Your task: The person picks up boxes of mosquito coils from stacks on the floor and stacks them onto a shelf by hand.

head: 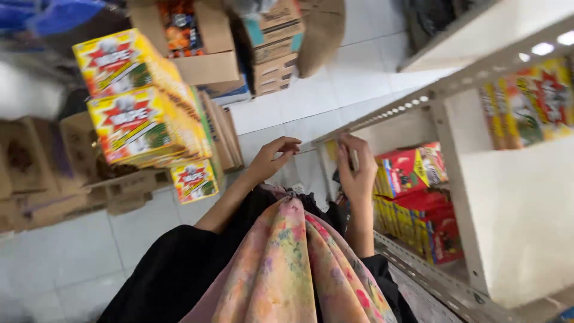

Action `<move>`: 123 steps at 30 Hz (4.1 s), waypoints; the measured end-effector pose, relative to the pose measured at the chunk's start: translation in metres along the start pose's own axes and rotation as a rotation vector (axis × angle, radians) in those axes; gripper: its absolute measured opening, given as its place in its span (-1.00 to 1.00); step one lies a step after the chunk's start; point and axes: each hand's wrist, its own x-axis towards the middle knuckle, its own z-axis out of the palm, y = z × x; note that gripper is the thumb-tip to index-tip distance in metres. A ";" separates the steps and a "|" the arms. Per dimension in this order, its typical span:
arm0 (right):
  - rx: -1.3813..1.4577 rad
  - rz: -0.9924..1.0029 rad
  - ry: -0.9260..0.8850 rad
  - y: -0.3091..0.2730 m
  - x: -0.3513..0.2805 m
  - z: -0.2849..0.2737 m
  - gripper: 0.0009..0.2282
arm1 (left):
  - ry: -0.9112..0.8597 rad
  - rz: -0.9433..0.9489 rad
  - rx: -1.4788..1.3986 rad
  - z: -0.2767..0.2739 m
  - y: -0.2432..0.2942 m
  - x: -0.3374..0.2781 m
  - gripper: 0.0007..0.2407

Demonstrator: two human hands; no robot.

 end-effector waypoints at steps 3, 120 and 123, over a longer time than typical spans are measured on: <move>-0.009 -0.059 -0.331 -0.032 -0.002 0.089 -0.77 | 0.127 -0.121 0.036 -0.065 -0.017 -0.081 -0.69; -0.577 0.261 0.562 0.072 0.006 -0.188 -0.72 | 0.112 0.685 0.686 0.297 0.087 0.235 -0.14; -0.582 0.185 0.502 0.069 0.007 -0.188 -0.68 | 0.099 0.560 0.793 0.302 0.087 0.246 -0.15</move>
